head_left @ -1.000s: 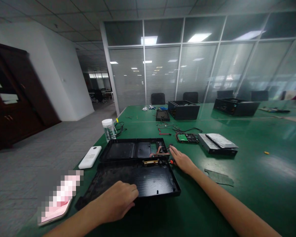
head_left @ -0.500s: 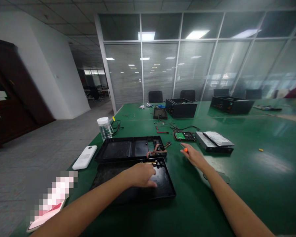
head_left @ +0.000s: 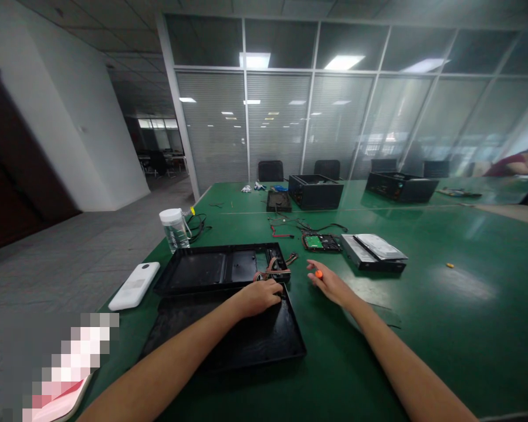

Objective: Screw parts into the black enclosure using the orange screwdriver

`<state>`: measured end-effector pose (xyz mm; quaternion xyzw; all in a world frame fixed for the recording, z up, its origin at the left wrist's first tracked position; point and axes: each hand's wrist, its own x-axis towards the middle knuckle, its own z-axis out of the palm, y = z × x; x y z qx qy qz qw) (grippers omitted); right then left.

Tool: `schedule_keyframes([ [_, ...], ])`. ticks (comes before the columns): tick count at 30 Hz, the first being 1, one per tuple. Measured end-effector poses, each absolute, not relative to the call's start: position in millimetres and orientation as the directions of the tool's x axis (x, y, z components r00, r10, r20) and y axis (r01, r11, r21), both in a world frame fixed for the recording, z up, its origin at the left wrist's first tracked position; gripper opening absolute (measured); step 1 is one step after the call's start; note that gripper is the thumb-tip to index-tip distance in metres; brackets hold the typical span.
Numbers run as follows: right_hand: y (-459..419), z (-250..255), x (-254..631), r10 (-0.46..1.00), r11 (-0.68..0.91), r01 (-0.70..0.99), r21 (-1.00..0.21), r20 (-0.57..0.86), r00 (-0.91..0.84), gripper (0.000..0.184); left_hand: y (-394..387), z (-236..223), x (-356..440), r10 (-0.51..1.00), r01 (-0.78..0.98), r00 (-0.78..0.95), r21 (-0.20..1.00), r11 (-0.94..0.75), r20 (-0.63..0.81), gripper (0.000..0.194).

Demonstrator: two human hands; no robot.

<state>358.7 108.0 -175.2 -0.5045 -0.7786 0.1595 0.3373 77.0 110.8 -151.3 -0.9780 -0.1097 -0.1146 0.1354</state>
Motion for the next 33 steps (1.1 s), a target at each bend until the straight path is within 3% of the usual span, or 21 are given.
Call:
schedule_keyframes([
  [11, 105, -173, 353, 0.899, 0.434, 0.669, -0.603, 0.34, -0.276, 0.046, 104, -153, 80, 0.207, 0.274, 0.931, -0.202, -0.94, 0.3, 0.016],
  [15, 104, -170, 352, 0.904, 0.424, 0.666, -0.613, 0.324, -0.277, 0.044, 103, -151, 82, 0.306, 0.377, 0.895, -0.182, -0.908, 0.325, 0.017],
  [17, 103, -168, 351, 0.898, 0.438, 0.67, -0.6, 0.329, -0.293, 0.042, 103, -151, 85, 0.366, 0.437, 0.86, -0.142, -0.888, 0.356, 0.017],
  [24, 101, -164, 350, 0.845, 0.529, 0.684, -0.503, 0.384, -0.371, 0.033, 105, -164, 92, 0.542, 0.534, 0.7, 0.162, -0.83, 0.465, 0.018],
  [28, 99, -161, 346, 0.854, 0.494, 0.737, -0.462, 0.42, -0.309, 0.025, 106, -169, 94, 0.565, 0.54, 0.681, 0.202, -0.817, 0.467, 0.015],
  [33, 96, -157, 340, 0.912, 0.376, 0.777, -0.504, 0.35, -0.214, 0.022, 105, -165, 94, 0.53, 0.494, 0.72, 0.205, -0.845, 0.448, 0.022],
])
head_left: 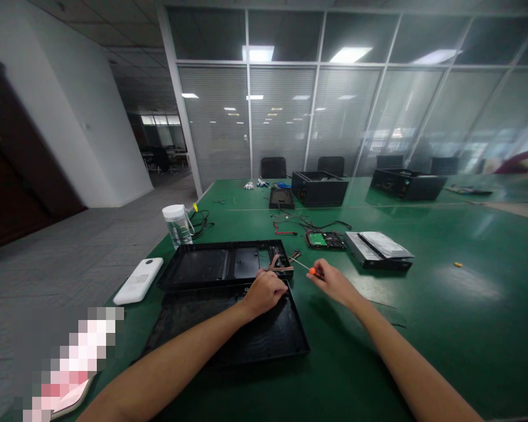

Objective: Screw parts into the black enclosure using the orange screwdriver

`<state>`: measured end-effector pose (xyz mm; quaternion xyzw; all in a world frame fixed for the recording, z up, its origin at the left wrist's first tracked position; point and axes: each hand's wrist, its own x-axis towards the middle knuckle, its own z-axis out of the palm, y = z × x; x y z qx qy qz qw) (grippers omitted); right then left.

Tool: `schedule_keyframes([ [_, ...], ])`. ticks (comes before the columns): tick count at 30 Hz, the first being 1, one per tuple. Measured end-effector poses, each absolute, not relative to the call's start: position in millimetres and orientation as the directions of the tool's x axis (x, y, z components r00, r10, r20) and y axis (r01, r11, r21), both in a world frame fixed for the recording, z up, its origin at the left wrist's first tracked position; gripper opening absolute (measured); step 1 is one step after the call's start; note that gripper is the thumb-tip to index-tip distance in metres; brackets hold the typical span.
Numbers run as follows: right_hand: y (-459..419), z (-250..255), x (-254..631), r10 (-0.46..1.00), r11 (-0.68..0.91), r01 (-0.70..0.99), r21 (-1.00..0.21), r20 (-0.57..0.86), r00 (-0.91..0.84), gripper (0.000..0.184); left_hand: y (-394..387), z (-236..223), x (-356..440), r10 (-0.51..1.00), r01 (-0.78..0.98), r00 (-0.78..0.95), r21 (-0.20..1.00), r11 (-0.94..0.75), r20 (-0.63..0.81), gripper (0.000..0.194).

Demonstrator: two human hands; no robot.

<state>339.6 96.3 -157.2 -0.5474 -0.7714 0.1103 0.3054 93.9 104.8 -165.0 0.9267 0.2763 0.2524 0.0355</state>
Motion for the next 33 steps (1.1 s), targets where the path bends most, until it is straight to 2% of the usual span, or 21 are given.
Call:
schedule_keyframes([
  [3, 96, -156, 339, 0.926, 0.331, 0.771, -0.544, 0.345, -0.153, 0.021, 104, -165, 94, 0.518, 0.493, 0.73, 0.182, -0.851, 0.446, 0.022],
  [6, 94, -153, 340, 0.922, 0.356, 0.708, -0.61, 0.354, -0.159, 0.018, 103, -167, 93, 0.505, 0.501, 0.732, 0.141, -0.854, 0.457, 0.021],
  [10, 88, -141, 341, 0.919, 0.393, 0.49, -0.778, 0.309, -0.246, 0.023, 103, -170, 94, 0.481, 0.499, 0.739, 0.097, -0.861, 0.472, 0.022],
  [12, 86, -133, 343, 0.924, 0.373, 0.369, -0.851, 0.303, -0.233, 0.027, 104, -171, 95, 0.484, 0.499, 0.73, 0.108, -0.86, 0.483, 0.023],
  [14, 84, -127, 346, 0.93, 0.368, 0.265, -0.891, 0.354, -0.101, 0.03, 104, -171, 95, 0.49, 0.496, 0.722, 0.128, -0.859, 0.489, 0.023],
  [18, 83, -123, 352, 0.857, 0.403, 0.146, -0.904, 0.428, 0.286, 0.03, 108, -172, 94, 0.482, 0.482, 0.743, 0.129, -0.867, 0.465, 0.019],
  [20, 83, -125, 350, 0.812, 0.428, 0.169, -0.888, 0.46, 0.359, 0.03, 109, -172, 93, 0.465, 0.468, 0.763, 0.113, -0.877, 0.45, 0.017],
  [22, 82, -128, 345, 0.781, 0.45, 0.261, -0.854, 0.518, 0.349, 0.03, 110, -172, 92, 0.441, 0.449, 0.779, 0.096, -0.888, 0.446, 0.018],
  [27, 73, -138, 330, 0.709, 0.488, 0.589, -0.644, 0.686, 0.162, 0.022, 111, -169, 90, 0.362, 0.377, 0.823, 0.054, -0.925, 0.438, 0.02],
  [30, 71, -145, 326, 0.658, 0.498, 0.656, -0.567, 0.74, 0.139, 0.02, 110, -168, 89, 0.374, 0.369, 0.82, 0.1, -0.924, 0.433, 0.017],
  [33, 73, -149, 326, 0.655, 0.483, 0.693, -0.535, 0.746, 0.12, 0.02, 110, -170, 89, 0.461, 0.412, 0.761, 0.209, -0.887, 0.457, 0.011],
])
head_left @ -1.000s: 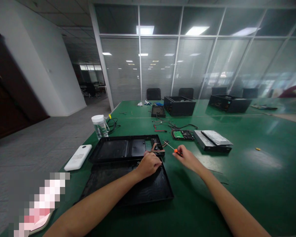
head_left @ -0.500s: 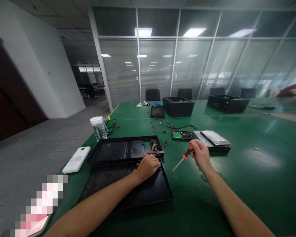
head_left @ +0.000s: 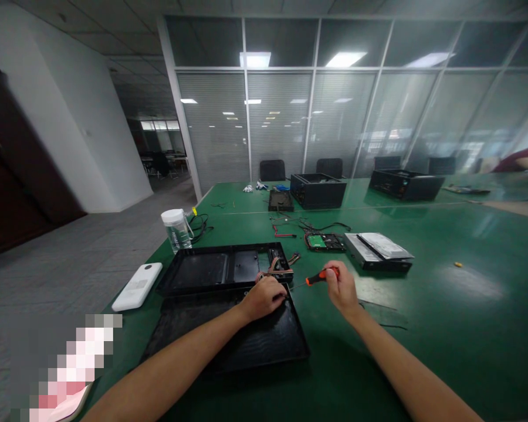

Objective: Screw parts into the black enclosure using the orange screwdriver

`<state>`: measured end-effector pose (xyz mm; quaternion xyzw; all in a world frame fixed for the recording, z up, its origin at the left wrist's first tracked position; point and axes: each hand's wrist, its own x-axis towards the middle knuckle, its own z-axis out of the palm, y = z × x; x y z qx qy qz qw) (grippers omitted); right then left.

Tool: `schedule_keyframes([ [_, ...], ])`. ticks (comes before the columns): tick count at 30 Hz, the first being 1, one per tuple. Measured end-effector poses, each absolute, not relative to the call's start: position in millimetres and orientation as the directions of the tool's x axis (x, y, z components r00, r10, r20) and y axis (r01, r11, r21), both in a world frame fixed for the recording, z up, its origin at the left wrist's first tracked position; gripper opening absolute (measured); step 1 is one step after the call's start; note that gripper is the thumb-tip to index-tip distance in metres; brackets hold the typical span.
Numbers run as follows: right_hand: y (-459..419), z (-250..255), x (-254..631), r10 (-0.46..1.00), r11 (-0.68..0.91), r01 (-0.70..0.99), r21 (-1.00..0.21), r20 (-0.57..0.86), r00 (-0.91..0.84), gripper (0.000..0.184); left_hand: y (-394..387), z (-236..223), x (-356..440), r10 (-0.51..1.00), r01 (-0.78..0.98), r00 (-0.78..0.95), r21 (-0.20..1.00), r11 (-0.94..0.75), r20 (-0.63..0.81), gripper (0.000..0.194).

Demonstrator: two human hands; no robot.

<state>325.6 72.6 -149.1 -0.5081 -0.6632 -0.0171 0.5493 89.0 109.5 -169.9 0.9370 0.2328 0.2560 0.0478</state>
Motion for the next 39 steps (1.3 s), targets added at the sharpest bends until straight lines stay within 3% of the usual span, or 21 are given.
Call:
schedule_keyframes([
  [6, 77, -153, 325, 0.698, 0.452, 0.71, -0.539, 0.71, 0.095, 0.023, 109, -175, 90, 0.606, 0.444, 0.632, 0.415, -0.794, 0.484, 0.022],
  [14, 74, -150, 323, 0.718, 0.455, 0.747, -0.485, 0.696, 0.014, 0.025, 109, -175, 89, 0.611, 0.433, 0.63, 0.437, -0.788, 0.478, 0.021],
  [16, 72, -140, 323, 0.707, 0.472, 0.784, -0.403, 0.704, -0.063, 0.028, 109, -175, 89, 0.617, 0.428, 0.624, 0.451, -0.783, 0.48, 0.023],
  [18, 68, -124, 321, 0.705, 0.494, 0.835, -0.242, 0.674, -0.222, 0.032, 109, -176, 90, 0.625, 0.424, 0.616, 0.467, -0.776, 0.479, 0.023],
  [20, 62, -101, 314, 0.734, 0.484, 0.873, -0.063, 0.573, -0.365, 0.037, 108, -176, 90, 0.629, 0.419, 0.613, 0.478, -0.772, 0.478, 0.022],
  [22, 56, -75, 302, 0.788, 0.437, 0.898, 0.044, 0.464, -0.406, 0.036, 108, -176, 90, 0.631, 0.422, 0.612, 0.478, -0.77, 0.476, 0.022],
  [26, 48, -35, 273, 0.831, 0.489, 0.869, 0.068, 0.265, -0.489, 0.03, 107, -177, 89, 0.64, 0.448, 0.603, 0.461, -0.766, 0.476, 0.022],
  [29, 49, -21, 261, 0.884, 0.425, 0.892, 0.155, 0.141, -0.445, 0.045, 106, -177, 88, 0.638, 0.443, 0.601, 0.464, -0.767, 0.481, 0.022],
  [39, 59, -12, 261, 0.937, 0.334, 0.937, 0.104, 0.068, -0.342, 0.054, 106, -174, 87, 0.629, 0.44, 0.611, 0.454, -0.775, 0.481, 0.019],
])
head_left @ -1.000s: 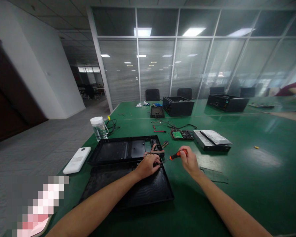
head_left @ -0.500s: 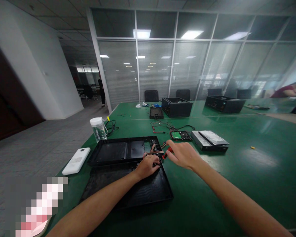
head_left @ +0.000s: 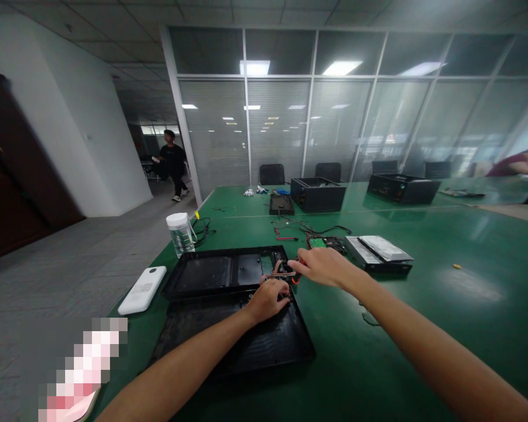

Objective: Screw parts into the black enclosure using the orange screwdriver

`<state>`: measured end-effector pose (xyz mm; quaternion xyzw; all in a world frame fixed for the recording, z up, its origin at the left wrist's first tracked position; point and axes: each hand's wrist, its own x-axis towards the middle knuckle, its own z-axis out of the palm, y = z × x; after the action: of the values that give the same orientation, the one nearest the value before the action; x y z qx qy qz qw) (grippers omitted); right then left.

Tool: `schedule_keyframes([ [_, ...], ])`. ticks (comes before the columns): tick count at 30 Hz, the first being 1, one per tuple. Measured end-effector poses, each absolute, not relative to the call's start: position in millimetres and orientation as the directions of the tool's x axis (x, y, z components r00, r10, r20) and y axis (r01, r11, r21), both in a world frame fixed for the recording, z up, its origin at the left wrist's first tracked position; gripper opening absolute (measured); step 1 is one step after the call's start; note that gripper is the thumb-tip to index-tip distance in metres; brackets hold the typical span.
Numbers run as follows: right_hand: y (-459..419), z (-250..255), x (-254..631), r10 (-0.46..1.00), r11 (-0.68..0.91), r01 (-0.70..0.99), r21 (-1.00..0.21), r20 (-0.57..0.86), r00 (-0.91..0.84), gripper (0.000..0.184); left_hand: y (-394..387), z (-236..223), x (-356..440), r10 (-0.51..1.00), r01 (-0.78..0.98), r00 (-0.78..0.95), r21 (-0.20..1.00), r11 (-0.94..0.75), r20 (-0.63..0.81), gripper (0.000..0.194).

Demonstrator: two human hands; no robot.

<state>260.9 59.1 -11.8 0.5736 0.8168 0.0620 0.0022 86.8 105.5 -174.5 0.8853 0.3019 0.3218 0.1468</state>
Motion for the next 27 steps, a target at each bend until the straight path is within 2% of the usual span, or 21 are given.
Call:
schedule_keyframes([
  [3, 60, -12, 262, 0.925, 0.375, 0.926, 0.037, 0.049, -0.376, 0.046, 105, -174, 87, 0.63, 0.447, 0.614, 0.448, -0.774, 0.476, 0.019],
  [6, 60, -13, 263, 0.937, 0.338, 0.938, 0.082, 0.068, -0.344, 0.052, 104, -173, 87, 0.63, 0.454, 0.615, 0.44, -0.774, 0.474, 0.02],
  [10, 58, -15, 264, 0.913, 0.398, 0.917, 0.025, 0.084, -0.398, 0.042, 104, -171, 88, 0.632, 0.46, 0.619, 0.437, -0.773, 0.468, 0.018],
  [14, 58, -17, 267, 0.926, 0.358, 0.931, 0.064, 0.104, -0.363, 0.046, 104, -171, 88, 0.635, 0.473, 0.617, 0.425, -0.772, 0.466, 0.017],
  [18, 59, -19, 271, 0.911, 0.404, 0.915, -0.006, 0.094, -0.402, 0.038, 103, -171, 88, 0.638, 0.48, 0.619, 0.422, -0.769, 0.459, 0.017],
  [22, 58, -19, 271, 0.93, 0.345, 0.937, 0.054, 0.114, -0.349, 0.052, 103, -171, 88, 0.641, 0.477, 0.618, 0.431, -0.766, 0.455, 0.016],
  [27, 58, -20, 269, 0.916, 0.382, 0.923, 0.04, 0.114, -0.384, 0.049, 103, -172, 87, 0.641, 0.472, 0.617, 0.437, -0.765, 0.456, 0.018],
])
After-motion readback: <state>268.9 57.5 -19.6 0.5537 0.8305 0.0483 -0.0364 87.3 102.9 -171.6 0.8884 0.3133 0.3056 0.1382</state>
